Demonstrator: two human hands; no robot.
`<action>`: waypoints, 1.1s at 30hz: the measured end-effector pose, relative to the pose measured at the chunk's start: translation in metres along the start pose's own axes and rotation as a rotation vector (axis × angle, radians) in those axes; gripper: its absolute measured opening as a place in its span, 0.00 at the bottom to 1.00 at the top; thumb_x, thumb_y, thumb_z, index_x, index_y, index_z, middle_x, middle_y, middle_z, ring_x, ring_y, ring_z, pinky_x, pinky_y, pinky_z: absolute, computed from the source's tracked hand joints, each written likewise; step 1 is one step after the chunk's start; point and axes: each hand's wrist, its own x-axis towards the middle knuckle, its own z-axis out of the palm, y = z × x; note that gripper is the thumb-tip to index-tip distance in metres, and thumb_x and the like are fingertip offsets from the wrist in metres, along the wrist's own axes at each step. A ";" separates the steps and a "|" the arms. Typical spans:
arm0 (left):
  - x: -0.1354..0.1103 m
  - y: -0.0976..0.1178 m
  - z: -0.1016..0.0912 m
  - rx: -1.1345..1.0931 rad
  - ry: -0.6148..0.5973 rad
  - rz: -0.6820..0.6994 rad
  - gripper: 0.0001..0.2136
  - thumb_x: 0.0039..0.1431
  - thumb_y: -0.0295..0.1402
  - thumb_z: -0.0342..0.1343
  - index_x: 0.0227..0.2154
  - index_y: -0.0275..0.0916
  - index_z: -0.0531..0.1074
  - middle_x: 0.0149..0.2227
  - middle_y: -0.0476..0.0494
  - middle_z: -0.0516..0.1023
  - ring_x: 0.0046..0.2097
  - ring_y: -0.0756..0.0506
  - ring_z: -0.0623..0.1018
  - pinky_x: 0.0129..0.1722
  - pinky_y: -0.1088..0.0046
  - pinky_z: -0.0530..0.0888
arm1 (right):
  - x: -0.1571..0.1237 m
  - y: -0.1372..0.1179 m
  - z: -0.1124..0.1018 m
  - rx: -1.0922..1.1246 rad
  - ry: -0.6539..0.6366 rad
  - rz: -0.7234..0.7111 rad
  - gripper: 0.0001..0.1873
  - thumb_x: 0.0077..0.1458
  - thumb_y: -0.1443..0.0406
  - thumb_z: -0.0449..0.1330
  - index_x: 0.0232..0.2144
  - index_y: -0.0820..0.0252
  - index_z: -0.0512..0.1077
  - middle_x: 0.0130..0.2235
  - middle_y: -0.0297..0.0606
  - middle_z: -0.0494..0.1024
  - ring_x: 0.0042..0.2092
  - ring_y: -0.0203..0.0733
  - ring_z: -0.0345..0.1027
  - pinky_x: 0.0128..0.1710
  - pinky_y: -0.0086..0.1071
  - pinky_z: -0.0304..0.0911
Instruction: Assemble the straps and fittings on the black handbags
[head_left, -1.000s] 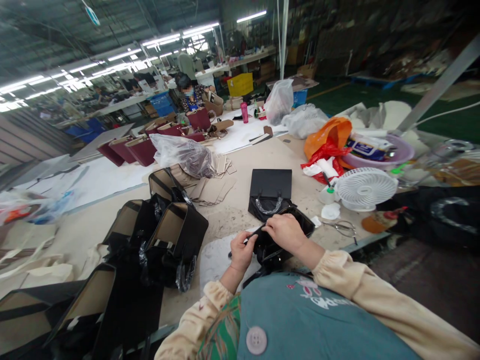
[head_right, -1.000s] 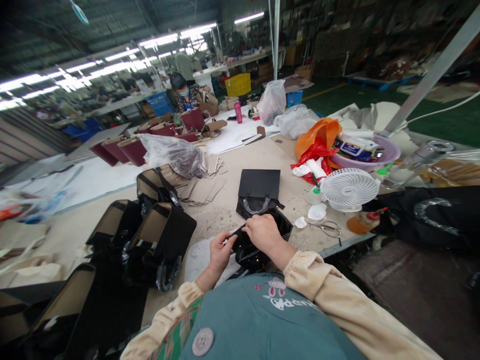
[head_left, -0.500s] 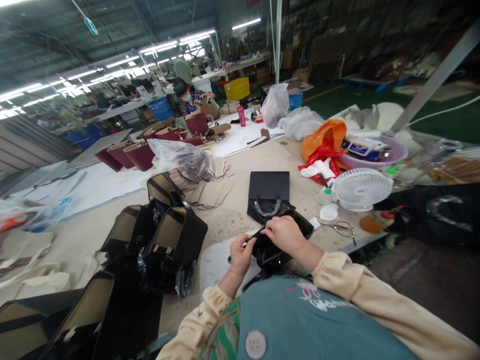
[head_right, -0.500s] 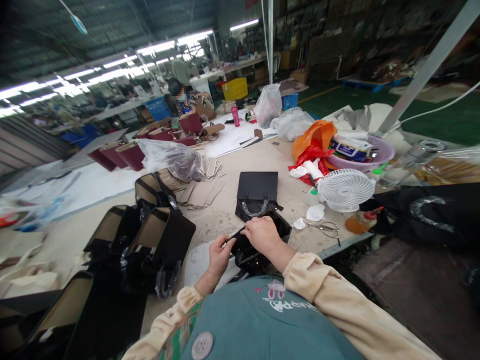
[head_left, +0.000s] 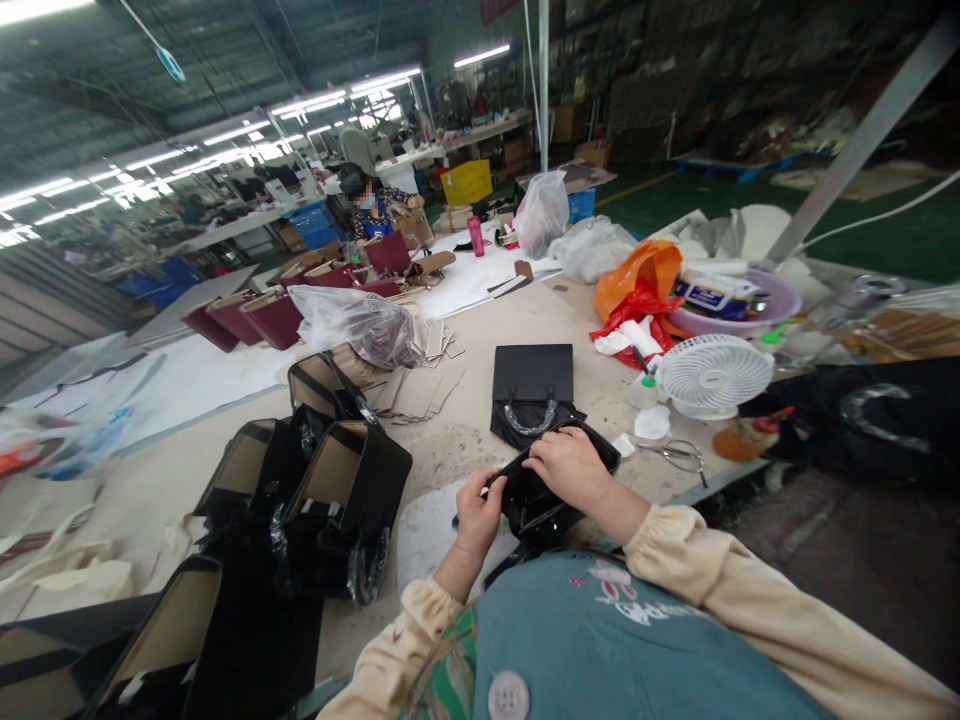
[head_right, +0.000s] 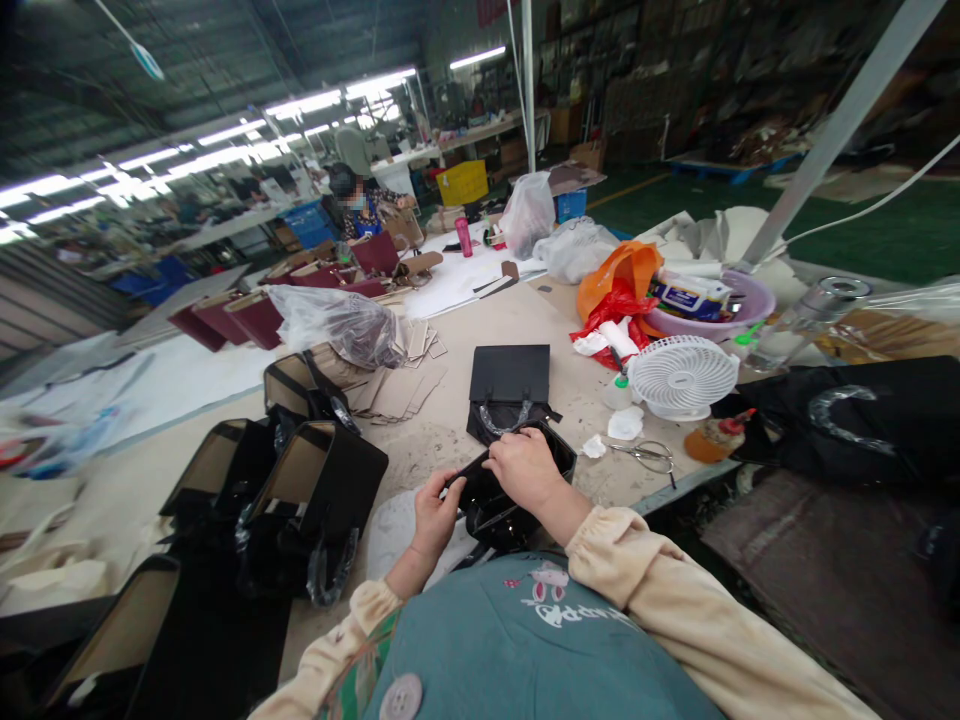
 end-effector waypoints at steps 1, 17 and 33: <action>0.000 0.001 0.000 -0.003 -0.006 0.013 0.09 0.55 0.35 0.53 0.34 0.38 0.74 0.32 0.45 0.76 0.35 0.47 0.74 0.37 0.72 0.71 | 0.000 0.000 0.000 -0.005 0.005 -0.003 0.14 0.57 0.59 0.53 0.26 0.59 0.73 0.30 0.37 0.75 0.36 0.39 0.67 0.47 0.35 0.48; 0.000 0.008 -0.002 -0.041 -0.025 0.016 0.08 0.53 0.36 0.55 0.32 0.39 0.77 0.29 0.45 0.76 0.33 0.47 0.74 0.34 0.73 0.70 | 0.002 -0.001 0.001 -0.028 0.003 0.017 0.14 0.57 0.59 0.52 0.26 0.59 0.73 0.30 0.37 0.75 0.37 0.39 0.66 0.47 0.35 0.47; 0.001 0.008 -0.003 0.044 -0.066 0.082 0.08 0.55 0.34 0.53 0.32 0.38 0.74 0.30 0.46 0.75 0.33 0.48 0.74 0.35 0.73 0.70 | 0.002 0.001 -0.002 0.014 0.014 0.046 0.12 0.55 0.61 0.56 0.42 0.56 0.69 0.34 0.37 0.76 0.39 0.40 0.68 0.43 0.33 0.51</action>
